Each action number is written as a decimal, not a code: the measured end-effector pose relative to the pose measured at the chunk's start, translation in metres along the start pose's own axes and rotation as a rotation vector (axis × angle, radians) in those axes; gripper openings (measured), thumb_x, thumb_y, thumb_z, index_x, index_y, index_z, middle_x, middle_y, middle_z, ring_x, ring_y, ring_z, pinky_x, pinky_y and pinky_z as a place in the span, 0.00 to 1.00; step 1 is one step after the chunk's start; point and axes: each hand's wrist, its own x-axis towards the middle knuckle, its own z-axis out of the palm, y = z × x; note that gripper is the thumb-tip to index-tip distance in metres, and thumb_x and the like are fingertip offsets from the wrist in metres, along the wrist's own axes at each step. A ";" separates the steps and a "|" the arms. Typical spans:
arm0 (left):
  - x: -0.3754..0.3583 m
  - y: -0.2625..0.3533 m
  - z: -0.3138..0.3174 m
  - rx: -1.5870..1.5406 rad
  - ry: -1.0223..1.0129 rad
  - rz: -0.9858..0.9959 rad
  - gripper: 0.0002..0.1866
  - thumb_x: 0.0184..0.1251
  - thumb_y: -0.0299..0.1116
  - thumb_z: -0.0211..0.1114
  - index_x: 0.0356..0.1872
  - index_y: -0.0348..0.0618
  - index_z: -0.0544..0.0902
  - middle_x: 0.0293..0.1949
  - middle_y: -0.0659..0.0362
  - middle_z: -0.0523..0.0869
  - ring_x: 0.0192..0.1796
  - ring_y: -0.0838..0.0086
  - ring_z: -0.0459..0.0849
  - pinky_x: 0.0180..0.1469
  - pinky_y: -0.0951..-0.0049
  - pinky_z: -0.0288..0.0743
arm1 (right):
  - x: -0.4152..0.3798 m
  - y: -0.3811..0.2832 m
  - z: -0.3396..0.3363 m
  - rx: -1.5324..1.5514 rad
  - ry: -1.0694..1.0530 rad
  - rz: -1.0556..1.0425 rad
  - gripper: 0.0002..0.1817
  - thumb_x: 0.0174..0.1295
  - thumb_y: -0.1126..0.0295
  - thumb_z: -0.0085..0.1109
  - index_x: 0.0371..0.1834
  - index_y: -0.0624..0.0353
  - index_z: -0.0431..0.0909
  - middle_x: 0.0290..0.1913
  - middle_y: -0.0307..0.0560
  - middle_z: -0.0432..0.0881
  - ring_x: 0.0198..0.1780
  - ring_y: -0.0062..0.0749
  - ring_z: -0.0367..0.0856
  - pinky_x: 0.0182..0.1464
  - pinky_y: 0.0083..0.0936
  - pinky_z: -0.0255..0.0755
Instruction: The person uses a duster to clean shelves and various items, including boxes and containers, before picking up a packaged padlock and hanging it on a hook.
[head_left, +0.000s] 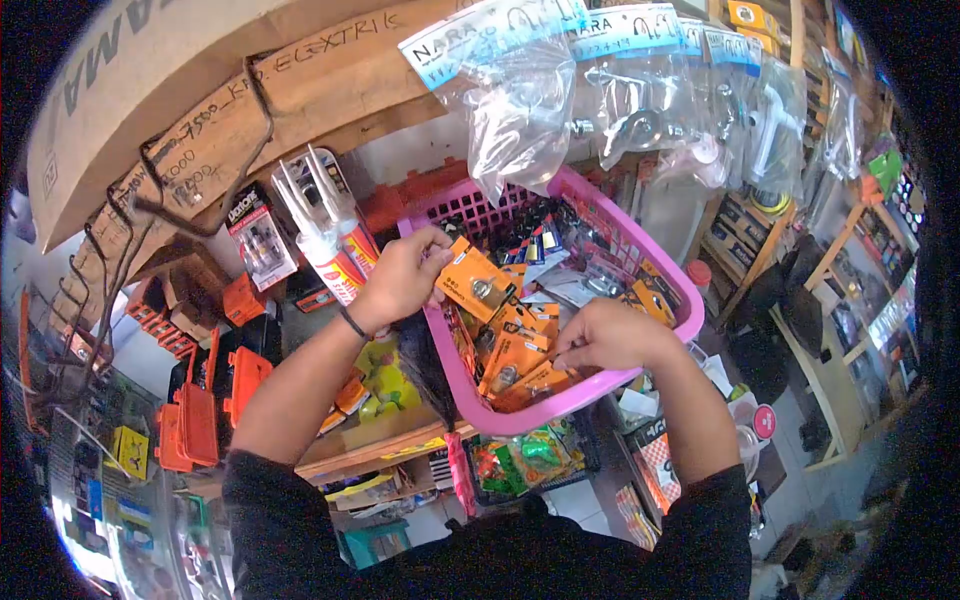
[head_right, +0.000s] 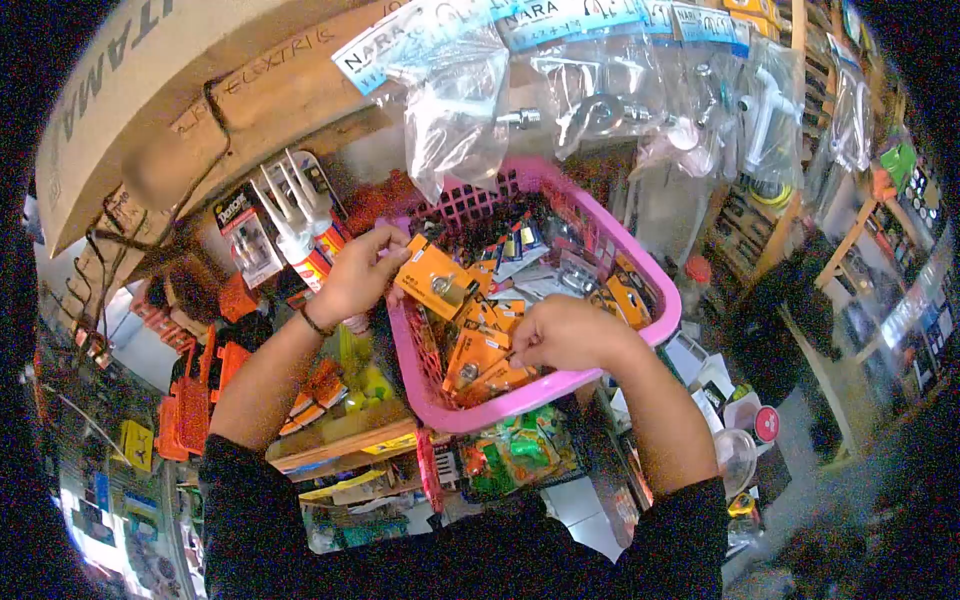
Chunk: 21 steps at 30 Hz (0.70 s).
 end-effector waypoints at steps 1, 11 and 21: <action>0.000 -0.002 0.002 -0.007 -0.003 -0.005 0.07 0.65 0.29 0.52 0.37 0.35 0.71 0.22 0.56 0.78 0.16 0.78 0.77 0.17 0.77 0.71 | -0.001 0.000 0.000 0.020 0.043 -0.023 0.11 0.49 0.61 0.63 0.28 0.57 0.81 0.18 0.43 0.77 0.20 0.28 0.74 0.25 0.24 0.65; 0.001 -0.027 0.030 0.269 0.293 0.170 0.11 0.55 0.31 0.60 0.36 0.33 0.75 0.30 0.46 0.79 0.33 0.56 0.80 0.37 0.63 0.73 | -0.006 0.003 0.007 0.231 0.418 -0.004 0.09 0.54 0.69 0.58 0.24 0.64 0.78 0.16 0.37 0.74 0.21 0.15 0.68 0.25 0.20 0.64; -0.174 0.001 0.015 -0.164 0.177 0.448 0.08 0.60 0.26 0.58 0.40 0.36 0.76 0.38 0.55 0.79 0.37 0.75 0.79 0.36 0.77 0.72 | -0.027 -0.039 0.009 0.699 0.994 -0.179 0.05 0.61 0.71 0.51 0.31 0.61 0.73 0.26 0.32 0.72 0.27 0.11 0.68 0.30 0.11 0.63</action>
